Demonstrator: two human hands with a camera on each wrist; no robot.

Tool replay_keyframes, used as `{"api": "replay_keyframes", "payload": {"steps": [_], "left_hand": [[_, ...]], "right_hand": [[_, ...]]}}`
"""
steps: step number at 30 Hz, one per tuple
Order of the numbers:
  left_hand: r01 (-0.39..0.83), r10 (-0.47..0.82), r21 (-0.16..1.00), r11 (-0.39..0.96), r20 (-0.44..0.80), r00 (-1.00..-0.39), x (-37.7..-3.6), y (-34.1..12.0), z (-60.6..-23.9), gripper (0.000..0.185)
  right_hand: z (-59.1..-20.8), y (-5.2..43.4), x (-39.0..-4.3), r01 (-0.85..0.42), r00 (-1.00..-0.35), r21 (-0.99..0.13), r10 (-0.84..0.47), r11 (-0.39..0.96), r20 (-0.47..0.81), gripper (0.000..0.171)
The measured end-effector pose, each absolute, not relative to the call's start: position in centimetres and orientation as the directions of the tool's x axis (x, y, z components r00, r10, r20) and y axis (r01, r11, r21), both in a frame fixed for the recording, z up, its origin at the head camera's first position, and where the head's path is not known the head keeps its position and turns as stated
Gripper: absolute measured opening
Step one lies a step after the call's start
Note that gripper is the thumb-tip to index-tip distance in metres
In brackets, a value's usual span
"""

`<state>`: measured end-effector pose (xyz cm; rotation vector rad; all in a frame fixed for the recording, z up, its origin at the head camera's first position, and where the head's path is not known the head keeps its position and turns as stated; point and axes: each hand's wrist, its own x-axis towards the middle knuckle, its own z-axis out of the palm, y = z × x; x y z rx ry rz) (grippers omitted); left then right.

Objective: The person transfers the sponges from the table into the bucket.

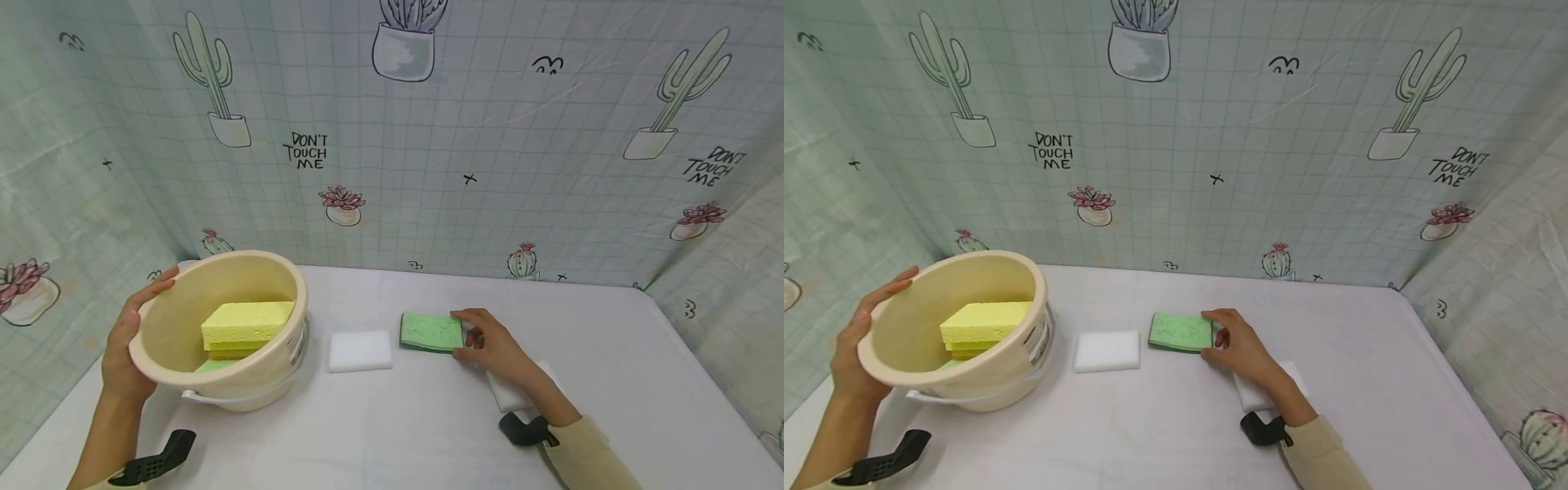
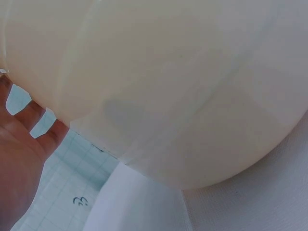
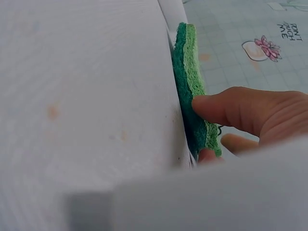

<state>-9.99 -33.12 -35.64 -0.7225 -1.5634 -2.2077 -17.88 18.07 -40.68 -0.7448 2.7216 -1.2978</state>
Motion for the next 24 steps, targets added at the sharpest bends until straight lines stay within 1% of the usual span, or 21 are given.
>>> {"api": "replay_keyframes", "payload": {"steps": [7,18,24], "left_hand": [[0.546,0.017,0.766,-0.338,0.585,-0.811,-10.03,-33.18,-35.74,0.053],[0.542,0.016,0.761,-0.357,0.585,-0.811,-10.13,-33.16,-35.84,0.054],[0.540,0.027,0.758,-0.366,0.589,-0.808,-10.13,-33.07,-35.76,0.054]], "right_hand": [[-40.97,18.32,-18.22,-0.359,-0.895,-0.793,-0.423,0.493,0.142,0.062],[-40.79,18.28,-18.08,-0.331,-0.902,-0.810,-0.414,0.483,0.122,0.059],[-40.66,18.22,-18.01,-0.320,-0.911,-0.802,-0.397,0.505,0.113,0.058]]}}
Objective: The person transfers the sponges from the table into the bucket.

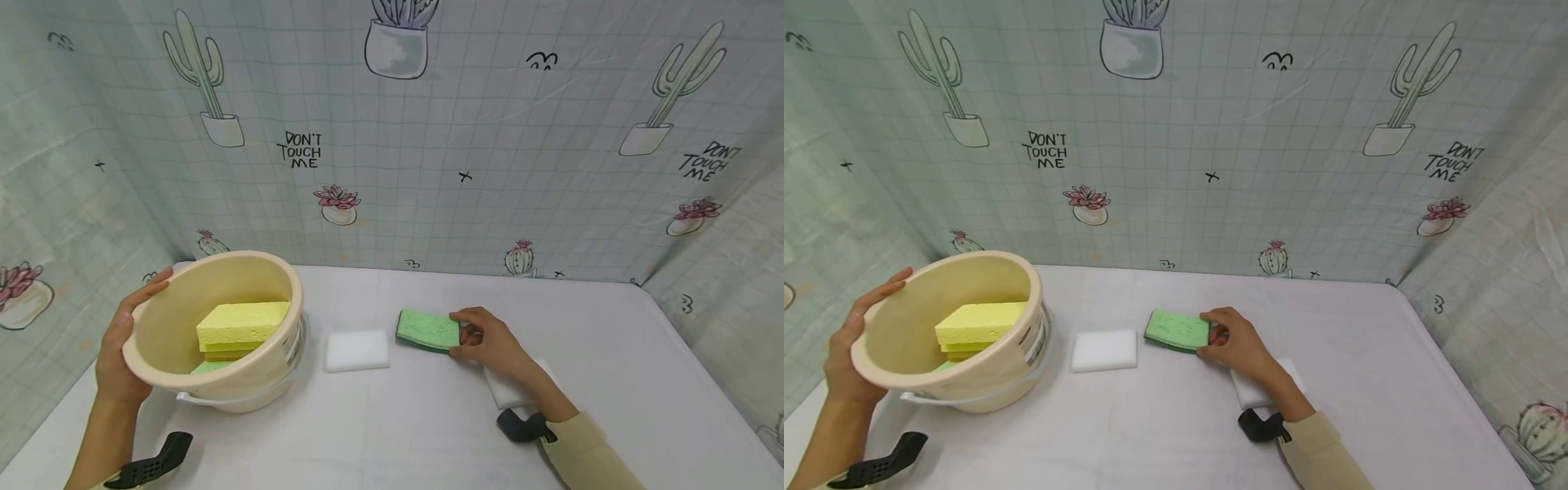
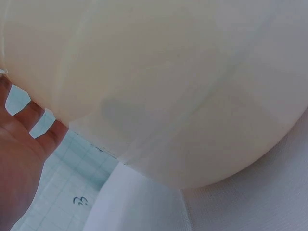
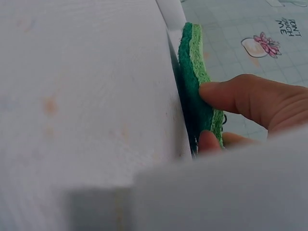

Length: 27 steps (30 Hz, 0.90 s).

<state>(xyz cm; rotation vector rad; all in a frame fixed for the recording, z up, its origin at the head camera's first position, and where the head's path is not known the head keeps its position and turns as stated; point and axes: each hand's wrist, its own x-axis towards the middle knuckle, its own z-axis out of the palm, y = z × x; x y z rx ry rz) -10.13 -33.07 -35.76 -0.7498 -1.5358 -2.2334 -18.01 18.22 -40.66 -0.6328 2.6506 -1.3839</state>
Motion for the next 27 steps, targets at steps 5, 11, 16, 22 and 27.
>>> {"api": "replay_keyframes", "payload": {"steps": [5,11,16,22,27], "left_hand": [[0.539,0.014,0.771,-0.339,0.577,-0.816,-10.1,-33.0,-35.8,0.054],[0.535,0.010,0.774,-0.338,0.572,-0.820,-10.1,-33.0,-35.6,0.053],[0.546,0.008,0.767,-0.336,0.583,-0.813,-10.0,-33.0,-35.5,0.053],[0.542,0.019,0.758,-0.362,0.587,-0.809,-10.0,-33.0,-35.5,0.054],[0.545,0.020,0.765,-0.344,0.586,-0.810,-10.0,-33.0,-35.4,0.054]], "right_hand": [[-40.3,18.3,-17.9,-0.337,-0.909,-0.796,-0.393,0.502,0.138,0.058],[-39.7,18.0,-17.6,-0.362,-0.896,-0.804,-0.413,0.472,0.161,0.057],[-38.6,17.1,-17.3,-0.380,-0.889,-0.800,-0.422,0.465,0.177,0.058],[-36.8,16.1,-17.3,-0.414,-0.875,-0.795,-0.435,0.444,0.213,0.057],[-35.6,15.1,-17.6,-0.431,-0.865,-0.802,-0.442,0.414,0.237,0.055]]}}
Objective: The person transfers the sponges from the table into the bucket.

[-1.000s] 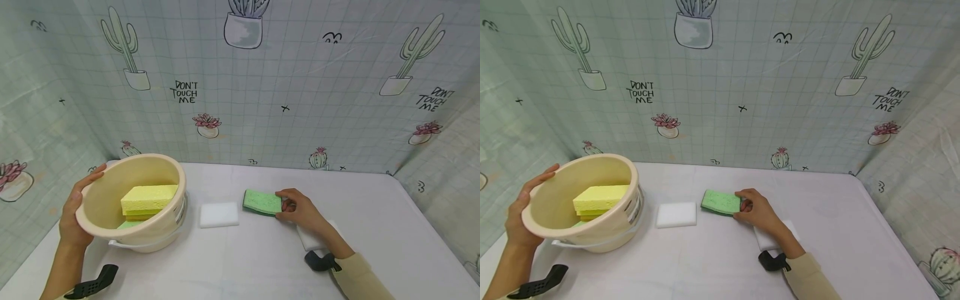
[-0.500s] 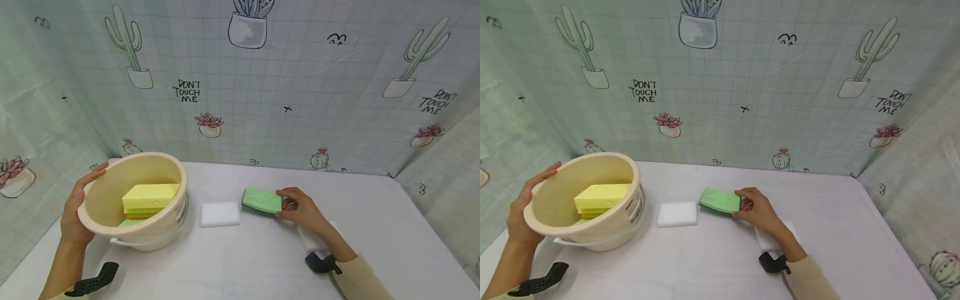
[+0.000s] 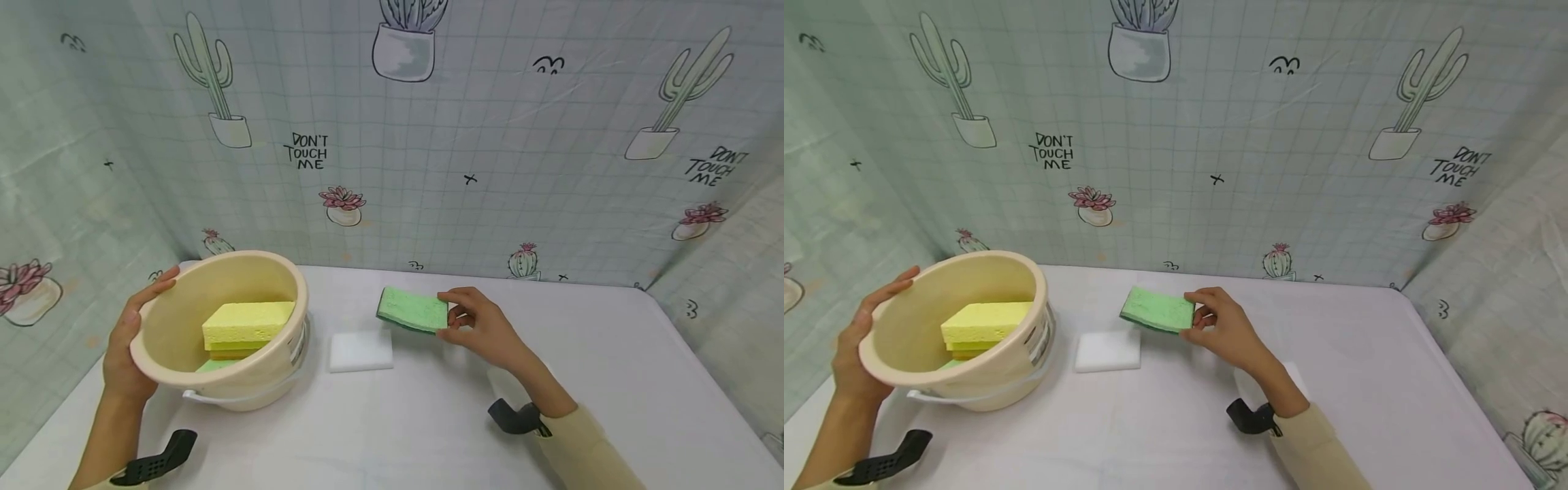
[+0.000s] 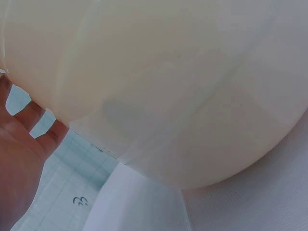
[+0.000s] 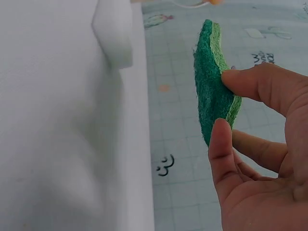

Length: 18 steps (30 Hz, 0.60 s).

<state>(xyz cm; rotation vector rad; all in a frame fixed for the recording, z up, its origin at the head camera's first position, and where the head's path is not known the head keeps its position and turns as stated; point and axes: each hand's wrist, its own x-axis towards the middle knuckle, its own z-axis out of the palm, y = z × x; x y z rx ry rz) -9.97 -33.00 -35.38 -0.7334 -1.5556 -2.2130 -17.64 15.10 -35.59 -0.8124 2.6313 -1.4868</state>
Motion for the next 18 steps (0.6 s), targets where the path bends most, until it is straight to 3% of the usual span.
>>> {"api": "replay_keyframes", "payload": {"steps": [18], "left_hand": [[0.553,0.022,0.753,-0.357,0.598,-0.801,-9.9,-33.0,-35.5,0.055]], "right_hand": [[-31.6,11.6,-18.0,-0.493,-0.824,-0.791,-0.487,0.362,0.290,0.055]]}}
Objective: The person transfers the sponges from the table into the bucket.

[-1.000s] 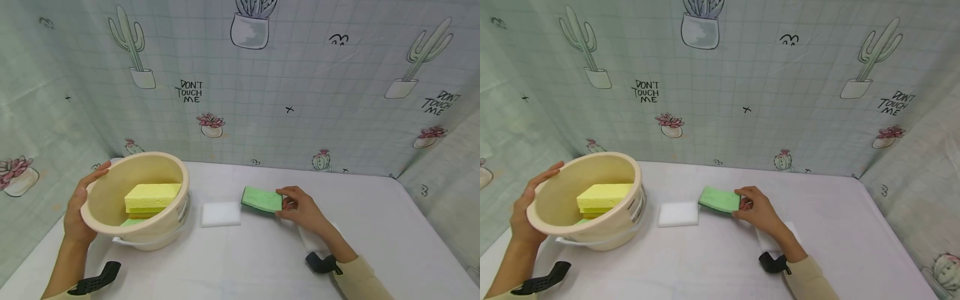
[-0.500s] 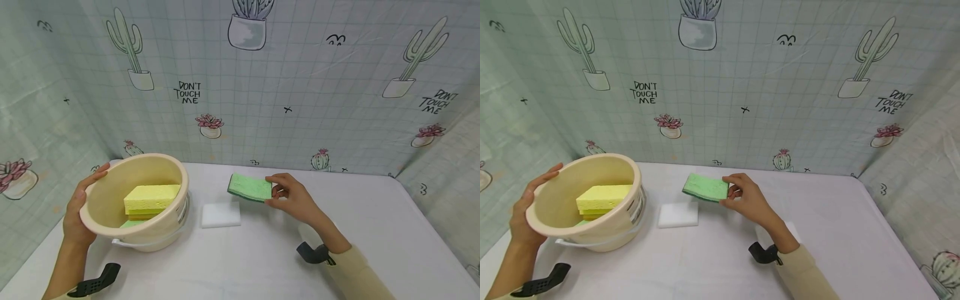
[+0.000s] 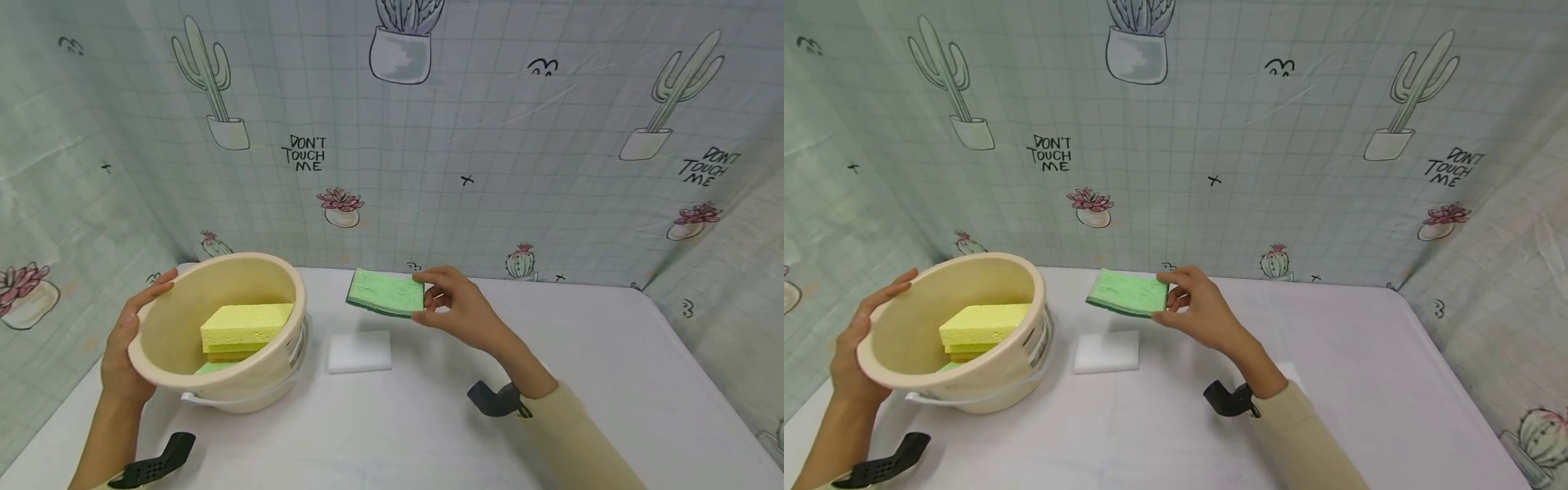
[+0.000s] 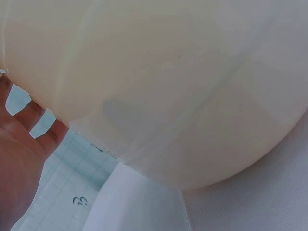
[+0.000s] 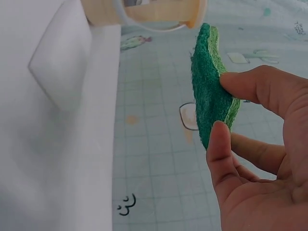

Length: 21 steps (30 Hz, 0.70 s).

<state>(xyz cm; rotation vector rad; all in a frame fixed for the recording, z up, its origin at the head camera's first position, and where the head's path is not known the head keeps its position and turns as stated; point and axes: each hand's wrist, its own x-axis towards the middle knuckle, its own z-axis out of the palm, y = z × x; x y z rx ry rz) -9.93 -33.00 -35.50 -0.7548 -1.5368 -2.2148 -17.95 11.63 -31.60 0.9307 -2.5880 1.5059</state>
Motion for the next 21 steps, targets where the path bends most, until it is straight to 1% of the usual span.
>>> {"api": "replay_keyframes", "payload": {"steps": [6,11,17,21], "left_hand": [[0.545,0.022,0.755,-0.364,0.592,-0.806,-9.9,-33.1,-35.6,0.055],[0.546,0.011,0.764,-0.343,0.585,-0.811,-9.9,-33.1,-35.5,0.054],[0.541,0.005,0.771,-0.336,0.576,-0.818,-10.0,-33.1,-35.4,0.054],[0.538,0.005,0.772,-0.339,0.573,-0.820,-9.9,-33.0,-35.4,0.054]], "right_hand": [[-30.4,10.3,-17.9,-0.512,-0.811,-0.780,-0.502,0.361,0.300,0.057],[-29.5,9.1,-17.7,-0.516,-0.806,-0.782,-0.507,0.349,0.306,0.056],[-28.3,7.0,-17.6,-0.537,-0.781,-0.784,-0.534,0.310,0.324,0.057],[-27.5,5.4,-17.6,-0.548,-0.771,-0.774,-0.552,0.317,0.319,0.057]]}}
